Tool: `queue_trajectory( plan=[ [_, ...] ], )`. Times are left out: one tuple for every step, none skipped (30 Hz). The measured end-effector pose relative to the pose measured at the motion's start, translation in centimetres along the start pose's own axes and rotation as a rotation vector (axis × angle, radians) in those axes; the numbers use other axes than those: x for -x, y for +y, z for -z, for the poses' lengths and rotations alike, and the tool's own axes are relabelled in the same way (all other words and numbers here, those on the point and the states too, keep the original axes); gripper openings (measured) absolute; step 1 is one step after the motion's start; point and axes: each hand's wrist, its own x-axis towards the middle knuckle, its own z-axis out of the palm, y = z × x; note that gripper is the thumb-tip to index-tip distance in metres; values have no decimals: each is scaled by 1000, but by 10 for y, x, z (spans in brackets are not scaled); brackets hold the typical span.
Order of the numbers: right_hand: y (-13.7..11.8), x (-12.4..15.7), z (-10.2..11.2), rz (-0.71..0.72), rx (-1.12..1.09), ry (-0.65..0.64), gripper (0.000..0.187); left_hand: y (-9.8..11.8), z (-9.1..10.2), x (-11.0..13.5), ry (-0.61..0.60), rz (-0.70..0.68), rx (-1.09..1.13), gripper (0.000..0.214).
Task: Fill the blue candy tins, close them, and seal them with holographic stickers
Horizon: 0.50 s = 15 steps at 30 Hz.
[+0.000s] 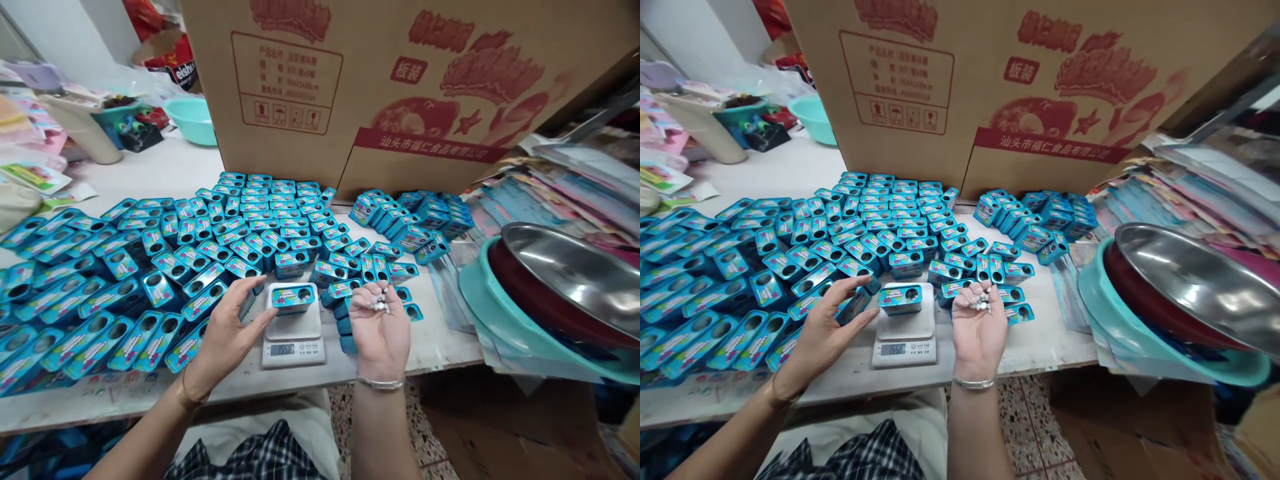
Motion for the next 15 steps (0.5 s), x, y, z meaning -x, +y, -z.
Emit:
queue_trajectory(
  plan=[
    [3,-1,0,11,5,22,23,-3,-5,0,-6,12,6,51],
    [7,-1,-1,24,13,52,23,-6,-12,-1,-14,30,16,57],
    [11,-2,-1,36,21,83,23,-11,-19,-2,-30,48,33,62],
    [15,-2,-1,45,29,116,23,-15,-27,-3,-52,67,59,64],
    [19,-2,-1,47,38,148,23,-19,-35,-4,-75,86,91,61],
    [24,-2,-1,43,46,177,23,-22,-41,-5,-94,103,122,55],
    [28,-2,0,34,52,199,23,-23,-46,-6,-107,111,146,47],
    [31,-1,1,28,57,213,23,-23,-47,-7,-110,110,155,40],
    [34,-1,3,27,63,219,22,-19,-46,-8,-108,96,145,34],
    [36,-1,5,29,72,220,20,-13,-42,-9,-101,73,118,31],
    [38,0,7,31,82,217,19,-4,-35,-11,-101,41,80,29],
    [40,0,9,32,92,214,17,7,-26,-13,-111,6,39,27],
    [42,-1,11,27,99,217,16,19,-17,-15,-123,-31,-1,27],
    [44,-1,12,17,103,220,15,32,-8,-18,-136,-71,-43,28],
    [47,-2,13,6,101,221,15,43,0,-21,-151,-117,-85,32]
  ],
)
